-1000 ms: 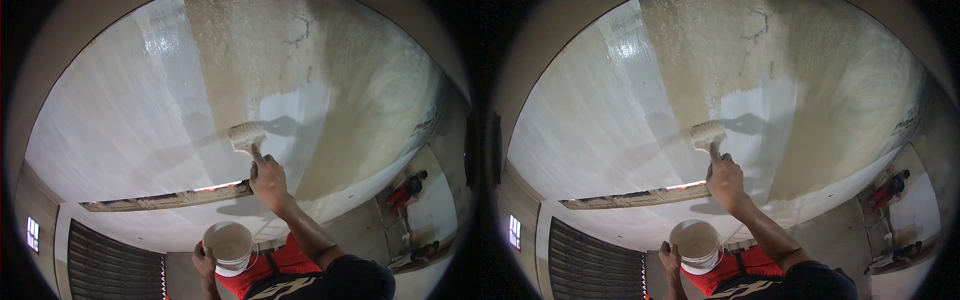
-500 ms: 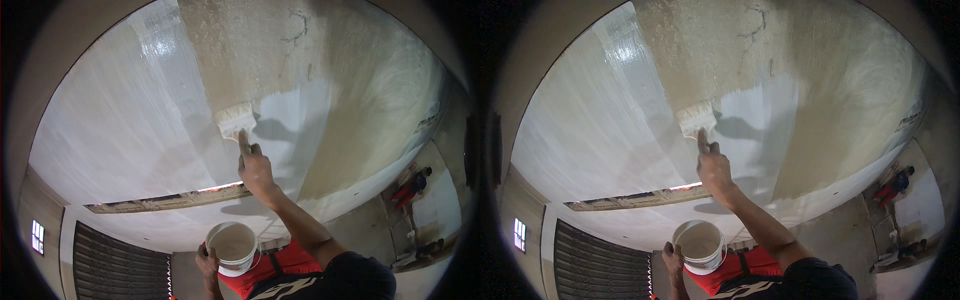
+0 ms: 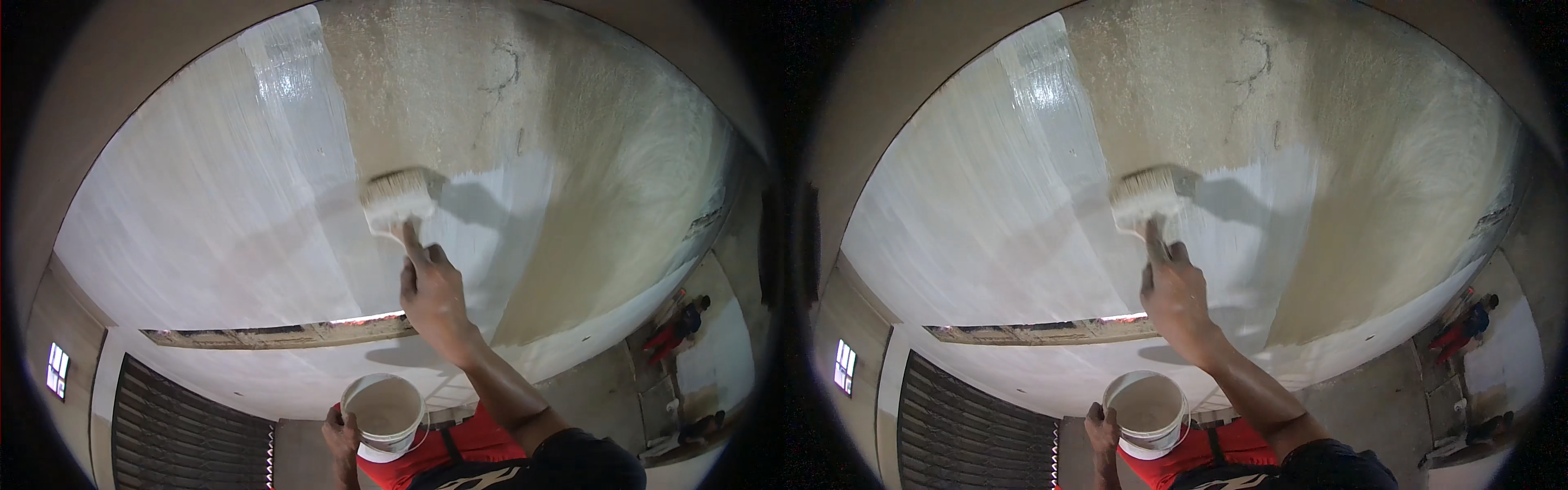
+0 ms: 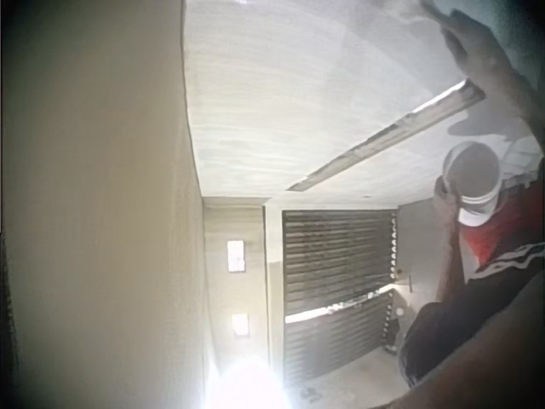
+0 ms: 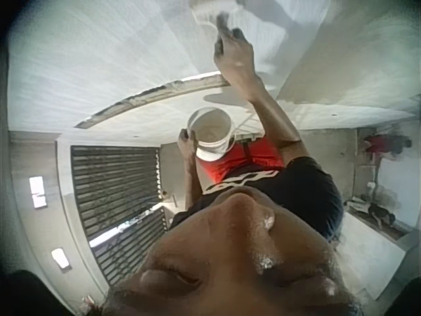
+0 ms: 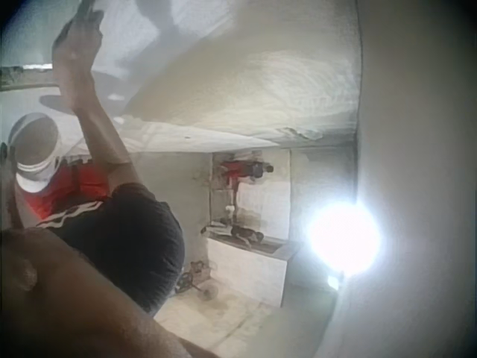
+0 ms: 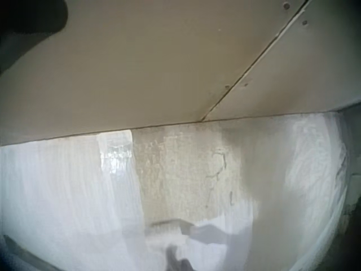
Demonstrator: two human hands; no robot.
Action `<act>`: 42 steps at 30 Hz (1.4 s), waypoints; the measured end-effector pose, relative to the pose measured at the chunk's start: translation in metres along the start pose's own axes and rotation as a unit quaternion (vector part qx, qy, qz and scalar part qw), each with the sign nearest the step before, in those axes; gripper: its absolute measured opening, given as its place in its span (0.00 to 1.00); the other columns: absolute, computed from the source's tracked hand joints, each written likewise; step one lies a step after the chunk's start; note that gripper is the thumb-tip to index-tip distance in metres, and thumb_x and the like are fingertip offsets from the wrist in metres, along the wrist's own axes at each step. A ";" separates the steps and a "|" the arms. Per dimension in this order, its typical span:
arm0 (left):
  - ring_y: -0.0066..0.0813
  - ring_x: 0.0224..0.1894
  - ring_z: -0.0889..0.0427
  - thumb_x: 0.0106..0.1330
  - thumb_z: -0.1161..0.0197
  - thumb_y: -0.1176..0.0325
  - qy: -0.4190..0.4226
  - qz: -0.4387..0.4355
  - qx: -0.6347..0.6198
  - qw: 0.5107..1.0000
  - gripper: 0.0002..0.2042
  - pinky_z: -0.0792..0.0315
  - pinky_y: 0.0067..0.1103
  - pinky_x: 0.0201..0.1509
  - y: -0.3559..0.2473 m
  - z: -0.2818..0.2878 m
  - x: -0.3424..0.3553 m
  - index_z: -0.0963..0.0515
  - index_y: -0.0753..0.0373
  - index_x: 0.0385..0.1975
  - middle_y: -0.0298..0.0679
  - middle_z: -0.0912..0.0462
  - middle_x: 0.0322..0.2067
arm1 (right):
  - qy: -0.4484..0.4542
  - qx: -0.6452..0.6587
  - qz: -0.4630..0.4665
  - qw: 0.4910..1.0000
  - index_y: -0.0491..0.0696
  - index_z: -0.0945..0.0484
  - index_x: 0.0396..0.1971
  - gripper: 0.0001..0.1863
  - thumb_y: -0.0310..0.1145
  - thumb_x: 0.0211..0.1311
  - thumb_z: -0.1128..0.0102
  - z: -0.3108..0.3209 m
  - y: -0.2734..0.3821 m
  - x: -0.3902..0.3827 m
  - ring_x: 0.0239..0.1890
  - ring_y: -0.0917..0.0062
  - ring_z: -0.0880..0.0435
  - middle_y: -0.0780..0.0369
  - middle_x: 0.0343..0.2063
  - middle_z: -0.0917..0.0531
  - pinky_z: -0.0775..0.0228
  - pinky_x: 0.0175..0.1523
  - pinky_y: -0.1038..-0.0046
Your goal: The person paints a ceiling by dipping a paint brush into a bucket and applying paint onto the ceiling surface.
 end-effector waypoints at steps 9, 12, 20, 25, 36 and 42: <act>0.30 0.17 0.38 0.54 0.39 0.58 0.001 0.011 -0.011 1.000 0.18 0.40 0.33 0.21 0.002 -0.001 -0.002 0.30 0.71 0.20 0.45 0.35 0.12 | 0.142 -0.115 -0.114 0.976 0.46 0.39 0.69 0.34 0.25 0.61 0.46 -0.094 -0.115 -0.097 0.31 0.50 0.18 0.45 0.30 0.22 0.24 0.37 0.52; 0.31 0.17 0.38 0.55 0.39 0.57 0.003 -0.012 0.023 1.000 0.18 0.40 0.33 0.21 0.000 -0.001 0.004 0.29 0.70 0.22 0.46 0.34 0.12 | 0.158 -0.075 -0.103 0.979 0.45 0.35 0.67 0.31 0.26 0.61 0.45 -0.093 -0.109 -0.107 0.30 0.51 0.18 0.45 0.31 0.21 0.25 0.39 0.51; 0.32 0.18 0.37 0.56 0.39 0.56 0.009 0.002 0.016 1.000 0.19 0.38 0.33 0.22 0.000 0.001 0.000 0.25 0.71 0.25 0.48 0.32 0.14 | 0.010 0.014 -0.019 1.000 0.44 0.41 0.70 0.36 0.22 0.60 0.45 -0.022 0.008 -0.005 0.26 0.52 0.20 0.48 0.30 0.24 0.26 0.32 0.55; 0.33 0.18 0.36 0.57 0.39 0.57 0.000 0.000 0.040 0.999 0.19 0.37 0.34 0.23 -0.012 0.006 -0.003 0.25 0.72 0.26 0.48 0.31 0.14 | 0.076 -0.120 -0.028 0.990 0.34 0.45 0.68 0.36 0.22 0.59 0.48 -0.092 -0.062 -0.057 0.24 0.52 0.18 0.46 0.32 0.23 0.21 0.31 0.59; 0.34 0.18 0.36 0.57 0.39 0.54 0.018 0.023 0.031 0.999 0.22 0.38 0.34 0.23 -0.007 0.004 0.001 0.32 0.71 0.22 0.50 0.34 0.15 | 0.002 0.014 -0.017 1.000 0.34 0.26 0.55 0.22 0.23 0.60 0.48 -0.090 -0.089 -0.078 0.31 0.49 0.18 0.44 0.28 0.18 0.26 0.38 0.55; 0.21 0.23 0.37 0.59 0.41 0.59 0.025 0.007 -0.018 1.000 0.18 0.42 0.26 0.23 0.000 0.000 -0.003 0.34 0.69 0.21 0.33 0.34 0.17 | -0.043 0.078 -0.019 0.996 0.36 0.34 0.63 0.29 0.19 0.58 0.48 -0.019 0.026 0.026 0.27 0.52 0.20 0.47 0.28 0.23 0.27 0.36 0.55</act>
Point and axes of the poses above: each hand's wrist, its own x-axis towards the middle knuckle, its own z-axis out of the back of the hand, y = z × x, the point moved 6 cm from there along x, towards the middle knuckle
